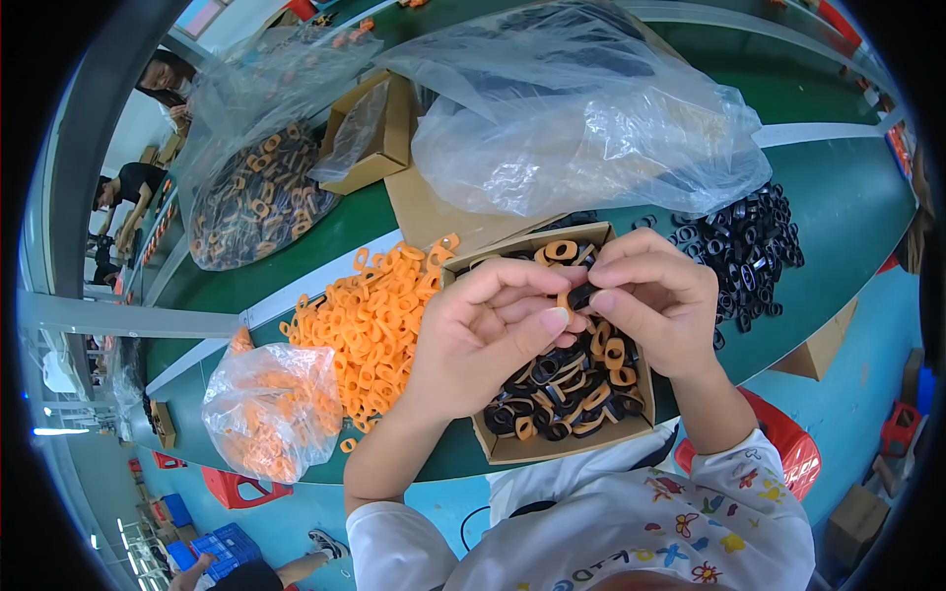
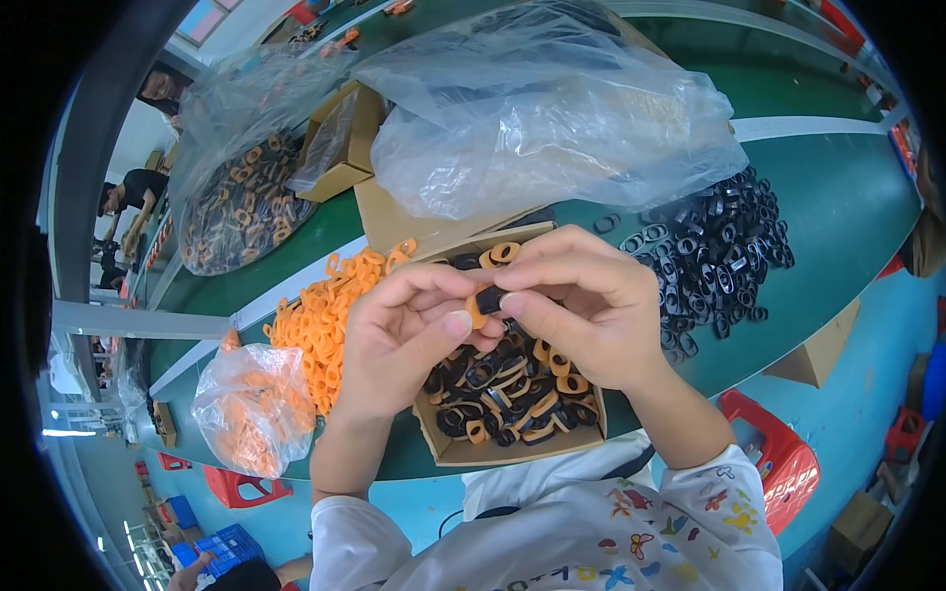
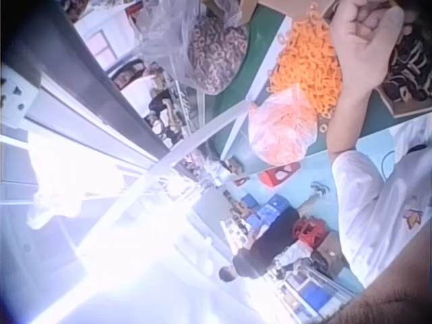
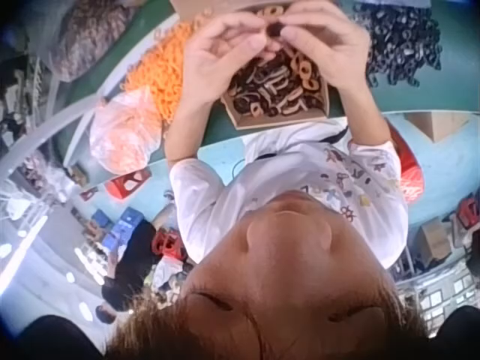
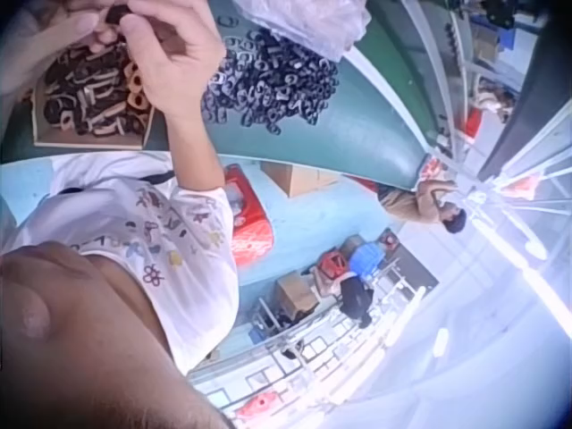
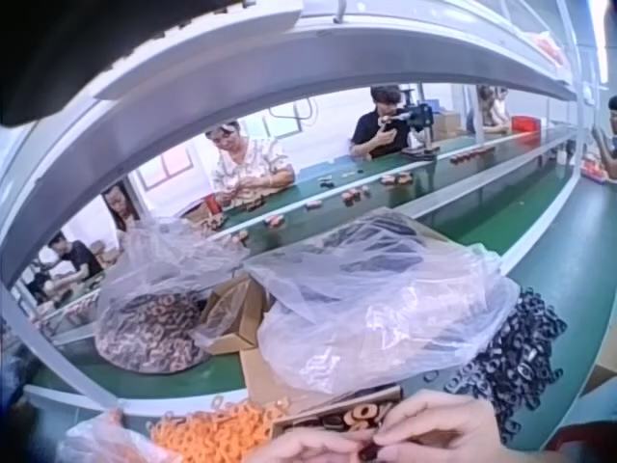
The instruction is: The person assembles small orange and black plastic components by hand.
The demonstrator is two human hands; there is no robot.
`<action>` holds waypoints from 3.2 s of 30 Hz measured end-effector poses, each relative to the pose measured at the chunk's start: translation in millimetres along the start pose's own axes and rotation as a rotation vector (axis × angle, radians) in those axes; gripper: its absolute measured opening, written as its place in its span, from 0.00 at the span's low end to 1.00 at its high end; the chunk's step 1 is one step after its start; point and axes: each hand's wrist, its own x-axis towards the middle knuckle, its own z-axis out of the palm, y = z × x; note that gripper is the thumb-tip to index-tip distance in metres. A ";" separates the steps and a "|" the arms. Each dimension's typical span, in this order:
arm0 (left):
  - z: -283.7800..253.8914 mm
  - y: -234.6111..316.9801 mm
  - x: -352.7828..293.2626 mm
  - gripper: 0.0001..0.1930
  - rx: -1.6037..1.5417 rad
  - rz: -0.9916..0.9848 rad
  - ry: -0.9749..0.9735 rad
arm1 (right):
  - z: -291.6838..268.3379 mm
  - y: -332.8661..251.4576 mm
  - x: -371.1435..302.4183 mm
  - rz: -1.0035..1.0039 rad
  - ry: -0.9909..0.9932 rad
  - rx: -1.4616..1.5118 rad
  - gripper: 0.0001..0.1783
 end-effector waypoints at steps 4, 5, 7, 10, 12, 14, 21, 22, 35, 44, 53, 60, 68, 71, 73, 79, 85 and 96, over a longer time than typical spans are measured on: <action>-2.4 1.0 2.3 0.12 -0.105 -0.049 -0.007 | -3.8 1.6 1.3 0.000 -0.023 0.073 0.12; -2.5 0.0 2.2 0.12 -0.105 -0.050 -0.008 | -4.2 1.0 1.3 -0.008 -0.044 0.039 0.11; -1.7 -1.5 1.8 0.13 -0.049 -0.004 0.004 | -4.3 -1.9 2.3 -0.017 -0.067 0.007 0.11; -2.9 -3.1 1.4 0.13 -0.042 0.000 -0.009 | -4.6 -3.5 2.7 -0.024 -0.085 -0.050 0.11; -4.2 -5.1 1.6 0.12 -0.036 0.007 -0.020 | -5.9 -1.7 2.8 -0.075 -0.107 -0.095 0.11; -5.7 -7.9 2.5 0.12 -0.031 0.014 -0.033 | -1.9 -1.9 1.3 -0.041 -0.075 -0.047 0.11; -4.5 -10.8 1.2 0.11 -0.029 0.061 -0.019 | 1.1 -2.1 0.4 -0.079 -0.036 -0.117 0.12; -4.1 -11.4 1.3 0.11 0.005 0.076 -0.006 | 0.7 -1.9 -0.5 -0.079 -0.035 -0.117 0.12; 5.1 -7.7 -4.6 0.12 0.204 0.208 0.055 | -1.6 -0.6 0.0 0.010 -0.065 -0.186 0.08; -3.3 -3.9 -0.8 0.08 -0.048 -0.093 0.070 | -14.0 -9.3 6.1 0.035 -0.136 -0.328 0.10; -3.6 -3.1 4.2 0.10 0.135 0.124 0.133 | -72.6 -9.4 11.8 0.193 0.016 -1.199 0.13; -11.6 2.6 1.5 0.16 0.794 0.248 0.087 | -67.9 3.8 9.7 0.276 -0.078 -1.206 0.16; -4.3 18.8 -1.7 0.21 1.046 0.308 0.026 | -61.6 23.0 11.7 0.228 0.072 -1.318 0.15; -10.4 34.7 -4.1 0.22 1.147 0.340 0.009 | -70.6 30.8 12.1 0.203 0.034 -1.332 0.14; -28.5 46.4 -6.8 0.20 1.225 0.418 -0.003 | -67.9 28.2 12.9 0.250 0.034 -1.318 0.13; -90.9 46.1 -14.2 0.15 1.703 0.050 0.280 | -69.1 32.7 14.4 0.185 0.032 -1.311 0.14; -103.2 20.9 2.9 0.09 1.560 0.003 0.208 | -69.1 38.9 15.3 0.209 0.081 -1.329 0.13; -92.9 11.6 8.5 0.06 1.798 -0.034 0.221 | -71.1 38.6 18.6 0.232 0.051 -1.412 0.14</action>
